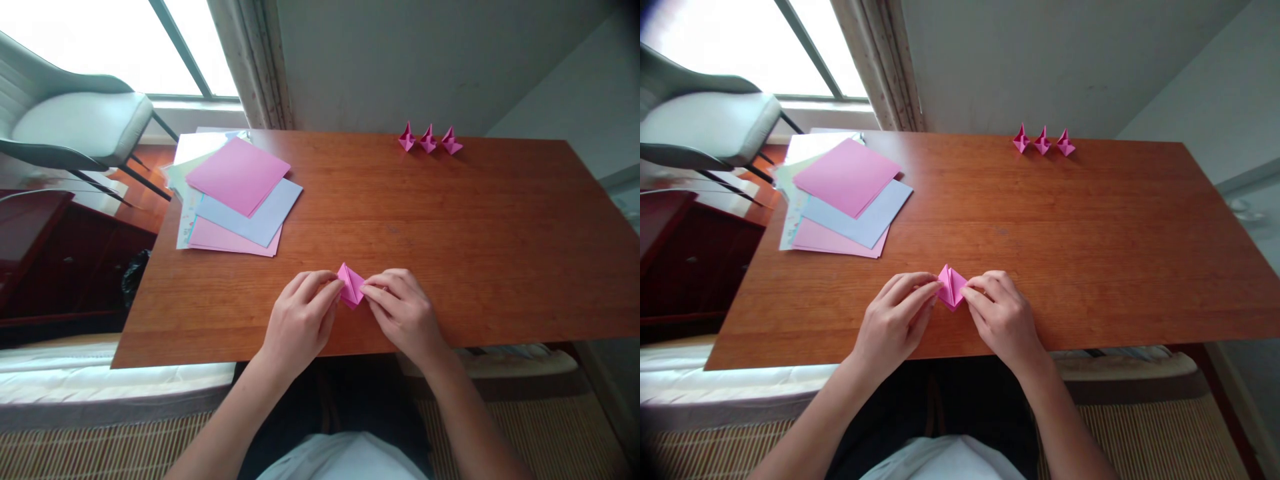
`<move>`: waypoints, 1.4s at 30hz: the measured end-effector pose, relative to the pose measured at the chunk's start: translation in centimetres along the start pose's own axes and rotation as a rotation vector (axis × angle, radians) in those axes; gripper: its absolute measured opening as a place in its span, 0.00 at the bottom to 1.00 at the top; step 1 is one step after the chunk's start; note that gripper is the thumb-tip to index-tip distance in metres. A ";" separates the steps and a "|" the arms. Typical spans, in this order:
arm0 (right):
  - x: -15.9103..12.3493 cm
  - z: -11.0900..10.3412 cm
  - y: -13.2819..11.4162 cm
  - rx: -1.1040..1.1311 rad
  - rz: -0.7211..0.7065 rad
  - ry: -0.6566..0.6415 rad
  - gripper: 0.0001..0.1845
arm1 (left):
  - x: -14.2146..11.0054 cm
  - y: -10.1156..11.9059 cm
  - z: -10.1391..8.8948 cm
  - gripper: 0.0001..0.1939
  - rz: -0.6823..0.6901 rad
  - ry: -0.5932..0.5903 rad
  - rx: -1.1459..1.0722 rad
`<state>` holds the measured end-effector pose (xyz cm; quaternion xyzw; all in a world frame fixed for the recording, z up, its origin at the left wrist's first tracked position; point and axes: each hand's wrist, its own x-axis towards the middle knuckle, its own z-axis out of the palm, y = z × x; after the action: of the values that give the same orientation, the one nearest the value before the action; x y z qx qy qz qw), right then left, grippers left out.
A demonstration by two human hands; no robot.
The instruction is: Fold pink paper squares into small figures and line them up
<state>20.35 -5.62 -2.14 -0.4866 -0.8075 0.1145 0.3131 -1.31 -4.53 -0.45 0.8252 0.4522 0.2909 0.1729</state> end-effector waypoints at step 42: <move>0.9 -0.2 -0.6 -0.046 0.070 -0.208 0.18 | 0.2 -0.2 0.8 0.08 0.193 -0.162 0.213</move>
<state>19.76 -5.17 -1.39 -0.5071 -0.8205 0.1569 0.2121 -0.79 -4.28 -1.12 0.8992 0.3836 0.1893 0.0915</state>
